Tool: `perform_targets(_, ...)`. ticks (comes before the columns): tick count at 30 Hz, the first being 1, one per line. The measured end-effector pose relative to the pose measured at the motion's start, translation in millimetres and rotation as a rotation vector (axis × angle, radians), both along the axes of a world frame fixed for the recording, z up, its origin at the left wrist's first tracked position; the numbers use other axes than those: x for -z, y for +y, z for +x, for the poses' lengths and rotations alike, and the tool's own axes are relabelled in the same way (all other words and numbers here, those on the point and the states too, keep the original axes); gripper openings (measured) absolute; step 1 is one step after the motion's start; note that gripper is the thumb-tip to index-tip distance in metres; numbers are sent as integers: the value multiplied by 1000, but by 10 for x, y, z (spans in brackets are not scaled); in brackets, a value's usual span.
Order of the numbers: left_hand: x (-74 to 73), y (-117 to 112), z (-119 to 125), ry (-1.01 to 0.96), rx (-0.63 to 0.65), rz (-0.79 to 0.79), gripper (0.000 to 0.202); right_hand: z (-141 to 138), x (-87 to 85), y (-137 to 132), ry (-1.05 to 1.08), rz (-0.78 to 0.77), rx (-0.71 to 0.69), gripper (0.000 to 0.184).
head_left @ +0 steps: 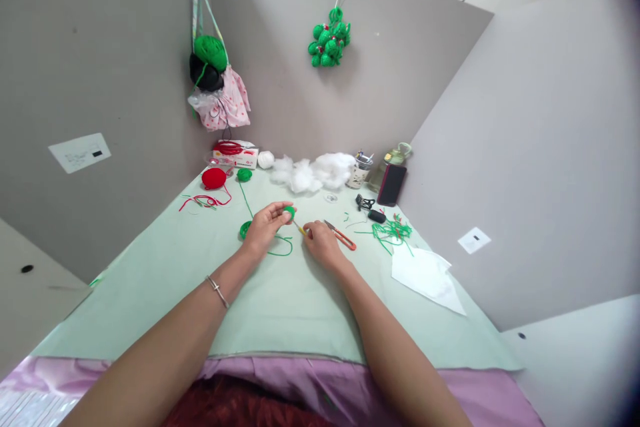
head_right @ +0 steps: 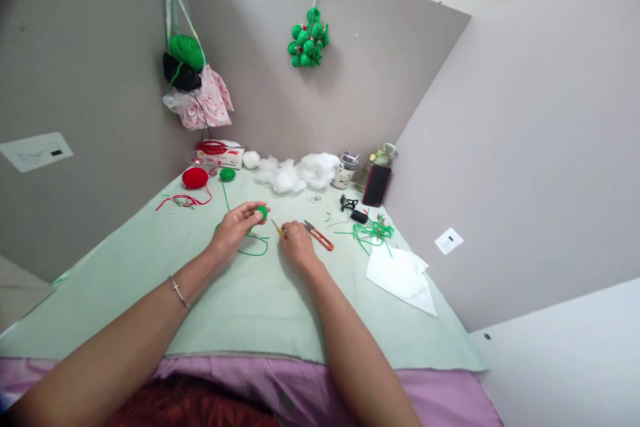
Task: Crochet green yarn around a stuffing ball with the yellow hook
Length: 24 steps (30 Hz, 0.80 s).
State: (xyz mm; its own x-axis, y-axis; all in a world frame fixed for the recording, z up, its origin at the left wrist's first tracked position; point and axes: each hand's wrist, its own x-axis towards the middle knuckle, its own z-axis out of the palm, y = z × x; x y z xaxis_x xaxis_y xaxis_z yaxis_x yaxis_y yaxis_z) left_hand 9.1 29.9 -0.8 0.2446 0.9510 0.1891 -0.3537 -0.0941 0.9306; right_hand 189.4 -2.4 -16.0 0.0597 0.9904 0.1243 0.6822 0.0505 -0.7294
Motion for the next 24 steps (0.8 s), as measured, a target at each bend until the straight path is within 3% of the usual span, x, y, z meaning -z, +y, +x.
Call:
perform_targets(2, 70, 18, 19, 76, 3, 10, 27, 62, -40, -5, 17, -23, 20, 28)
perform_targets(6, 172, 96, 14, 181, -45, 17, 33, 158, -179, -55, 164, -41, 50, 16)
perform_targets(9, 207, 141, -1, 238, -79, 19, 35, 92, -315, -164, 331, -49, -29, 17)
perform_targets(13, 204, 138, -18, 293, -96, 29, 35, -95, -453, -324, 483, -88, -182, 35)
perform_targets(16, 184, 108, -22, 315, -101, 38, 35, -191, -478, -376, 526, -138, -235, 41)
perform_targets(24, 180, 57, 20, 303, -117, 62, 31, -254, -451, -393, 593, -171, -248, 26)
